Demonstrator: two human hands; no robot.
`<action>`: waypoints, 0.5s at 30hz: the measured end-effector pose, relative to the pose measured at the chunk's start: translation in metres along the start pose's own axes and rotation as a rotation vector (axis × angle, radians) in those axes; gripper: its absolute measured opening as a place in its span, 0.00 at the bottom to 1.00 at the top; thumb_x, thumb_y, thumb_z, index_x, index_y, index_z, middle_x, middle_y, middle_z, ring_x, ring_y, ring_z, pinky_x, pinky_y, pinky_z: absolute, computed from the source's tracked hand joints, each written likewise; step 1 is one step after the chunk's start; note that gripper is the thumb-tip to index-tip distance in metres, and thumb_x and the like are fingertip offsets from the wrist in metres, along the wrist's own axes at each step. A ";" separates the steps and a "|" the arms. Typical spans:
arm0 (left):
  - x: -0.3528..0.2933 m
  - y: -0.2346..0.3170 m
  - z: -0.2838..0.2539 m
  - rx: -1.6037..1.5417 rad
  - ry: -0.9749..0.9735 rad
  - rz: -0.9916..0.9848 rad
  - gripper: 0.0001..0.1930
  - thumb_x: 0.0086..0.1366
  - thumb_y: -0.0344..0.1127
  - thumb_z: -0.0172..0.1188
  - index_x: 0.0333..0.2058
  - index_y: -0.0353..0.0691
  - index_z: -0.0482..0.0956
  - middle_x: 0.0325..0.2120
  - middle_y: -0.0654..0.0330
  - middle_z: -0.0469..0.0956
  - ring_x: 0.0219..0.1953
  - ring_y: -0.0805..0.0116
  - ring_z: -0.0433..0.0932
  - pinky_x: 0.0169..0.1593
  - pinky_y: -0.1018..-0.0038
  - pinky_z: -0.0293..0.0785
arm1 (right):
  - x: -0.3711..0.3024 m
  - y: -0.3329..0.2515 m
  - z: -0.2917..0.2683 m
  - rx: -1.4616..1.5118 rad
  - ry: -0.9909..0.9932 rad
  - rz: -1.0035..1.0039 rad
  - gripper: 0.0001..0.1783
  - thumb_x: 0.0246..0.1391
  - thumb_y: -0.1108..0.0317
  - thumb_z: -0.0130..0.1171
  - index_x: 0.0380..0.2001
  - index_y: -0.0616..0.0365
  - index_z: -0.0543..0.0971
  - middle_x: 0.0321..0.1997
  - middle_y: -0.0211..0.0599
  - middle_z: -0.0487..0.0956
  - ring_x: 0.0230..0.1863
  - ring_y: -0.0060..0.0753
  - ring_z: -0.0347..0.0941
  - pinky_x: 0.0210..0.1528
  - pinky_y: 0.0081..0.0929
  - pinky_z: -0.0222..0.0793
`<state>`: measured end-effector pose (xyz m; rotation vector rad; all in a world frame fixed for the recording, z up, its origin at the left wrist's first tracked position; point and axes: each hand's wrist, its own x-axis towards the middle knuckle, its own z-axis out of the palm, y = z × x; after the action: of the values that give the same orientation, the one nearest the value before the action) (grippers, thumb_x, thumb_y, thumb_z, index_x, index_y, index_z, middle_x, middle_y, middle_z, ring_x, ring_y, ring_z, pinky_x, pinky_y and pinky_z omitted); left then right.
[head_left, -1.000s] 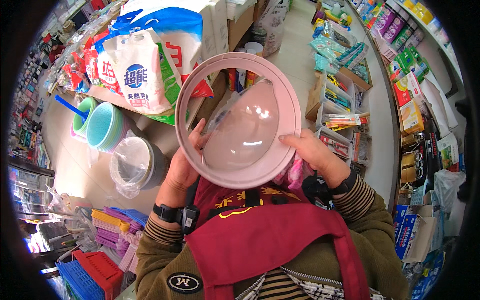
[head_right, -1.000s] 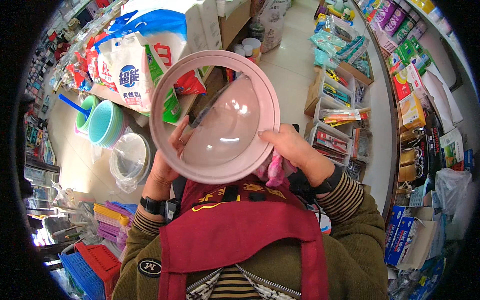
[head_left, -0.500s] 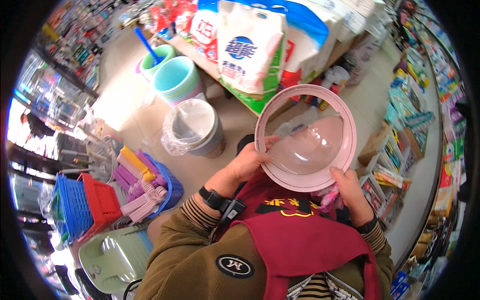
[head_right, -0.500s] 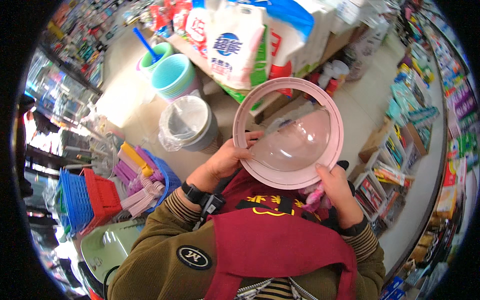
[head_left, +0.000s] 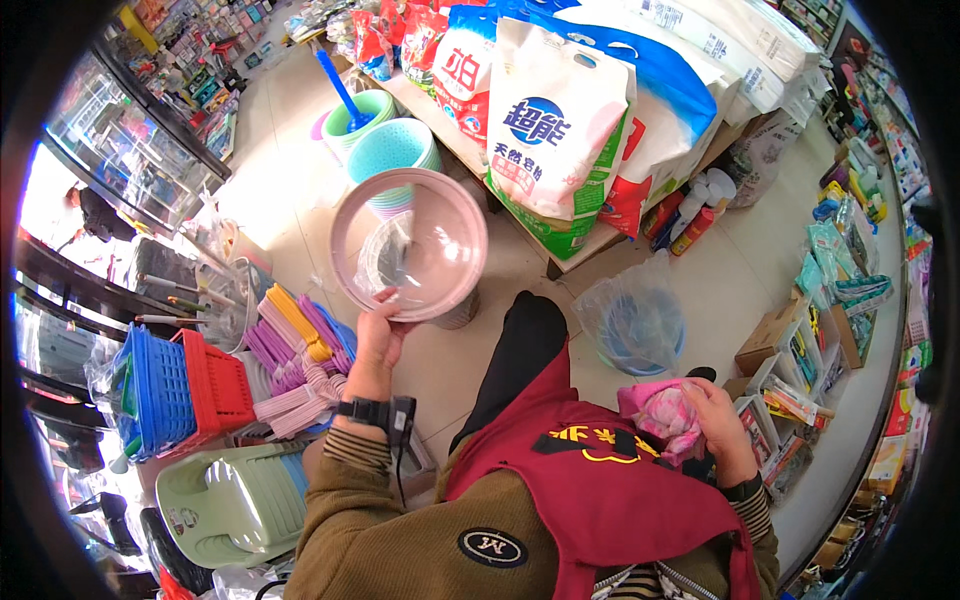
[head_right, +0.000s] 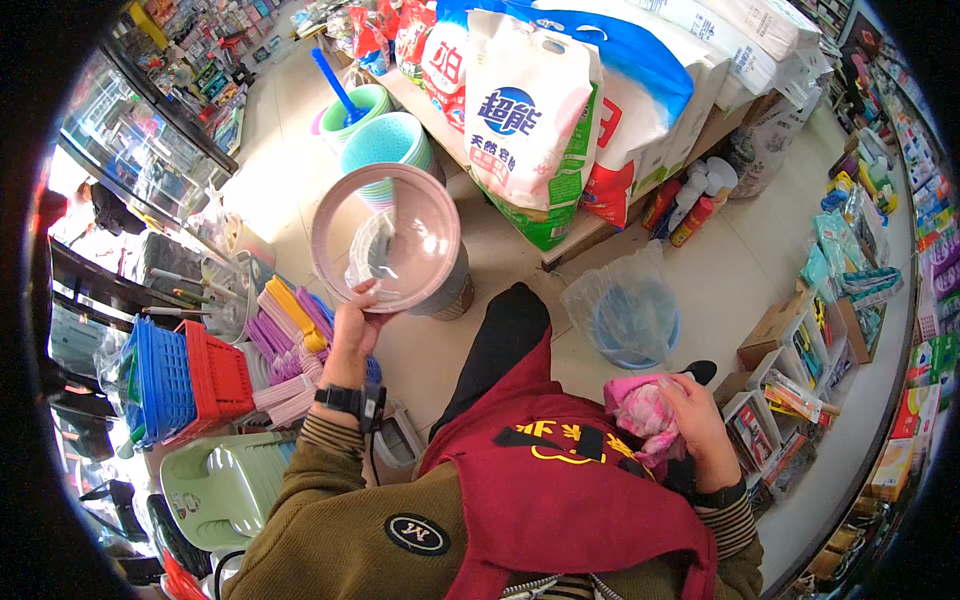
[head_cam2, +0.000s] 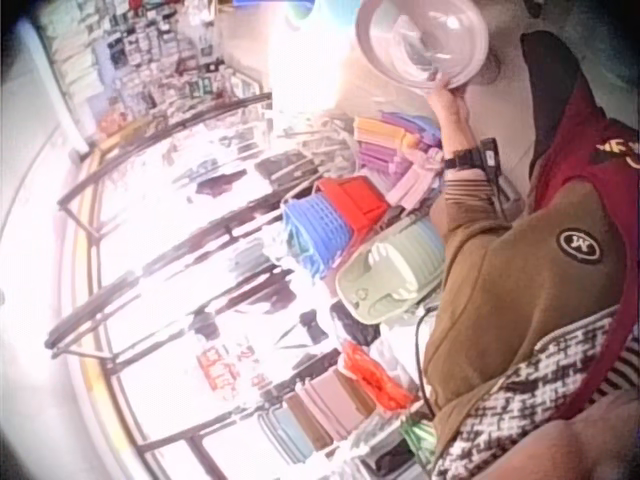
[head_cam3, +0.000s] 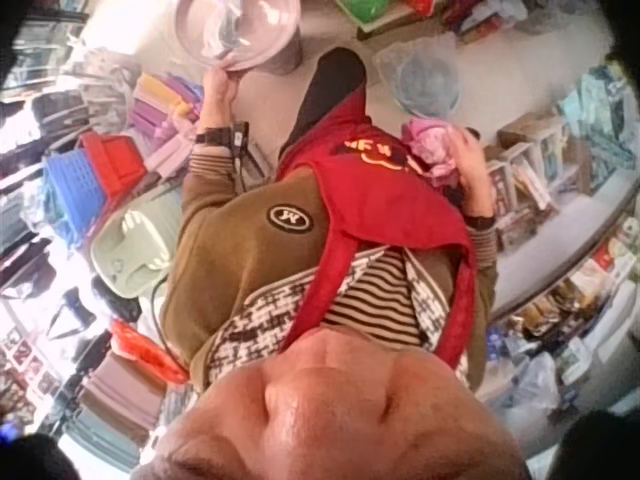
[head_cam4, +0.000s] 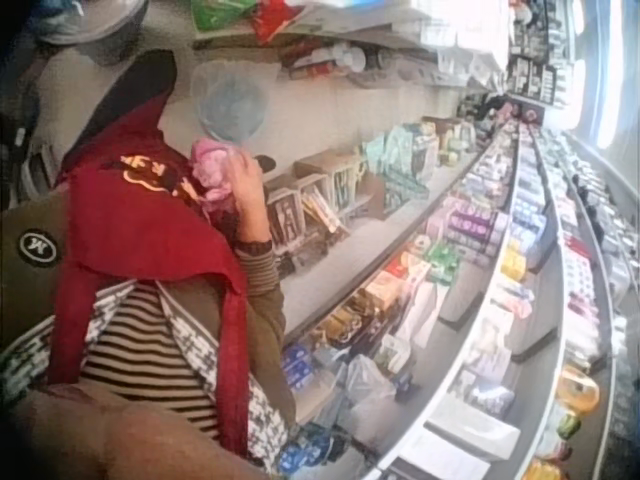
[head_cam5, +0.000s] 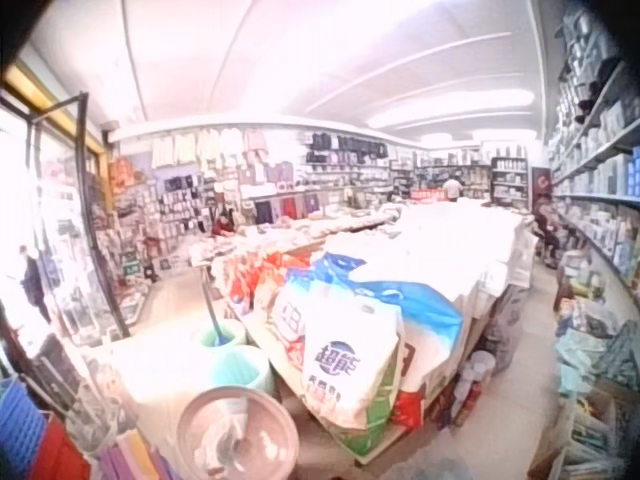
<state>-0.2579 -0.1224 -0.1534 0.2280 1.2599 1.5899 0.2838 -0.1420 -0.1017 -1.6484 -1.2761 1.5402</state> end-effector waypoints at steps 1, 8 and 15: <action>0.017 0.002 -0.007 -0.022 0.010 0.033 0.27 0.60 0.19 0.45 0.60 0.28 0.60 0.51 0.36 0.72 0.48 0.37 0.79 0.49 0.44 0.83 | 0.000 0.004 -0.002 0.028 -0.002 0.013 0.18 0.65 0.62 0.56 0.48 0.68 0.80 0.44 0.34 0.82 0.44 0.24 0.75 0.51 0.23 0.70; 0.097 -0.004 -0.032 -0.154 0.075 0.015 0.30 0.60 0.17 0.44 0.61 0.18 0.46 0.56 0.27 0.59 0.55 0.20 0.67 0.58 0.30 0.70 | 0.000 0.035 -0.012 0.028 0.011 0.094 0.19 0.65 0.61 0.55 0.48 0.68 0.79 0.43 0.34 0.81 0.44 0.24 0.75 0.50 0.24 0.70; 0.135 -0.030 -0.040 -0.169 0.155 -0.153 0.27 0.57 0.18 0.42 0.56 0.16 0.51 0.51 0.30 0.65 0.49 0.24 0.73 0.51 0.34 0.79 | -0.003 0.040 -0.013 0.047 0.036 0.167 0.19 0.66 0.62 0.55 0.49 0.68 0.79 0.43 0.34 0.82 0.43 0.24 0.76 0.50 0.24 0.71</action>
<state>-0.3265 -0.0419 -0.2519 -0.0980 1.2211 1.5945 0.3070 -0.1587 -0.1330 -1.7826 -1.0980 1.6171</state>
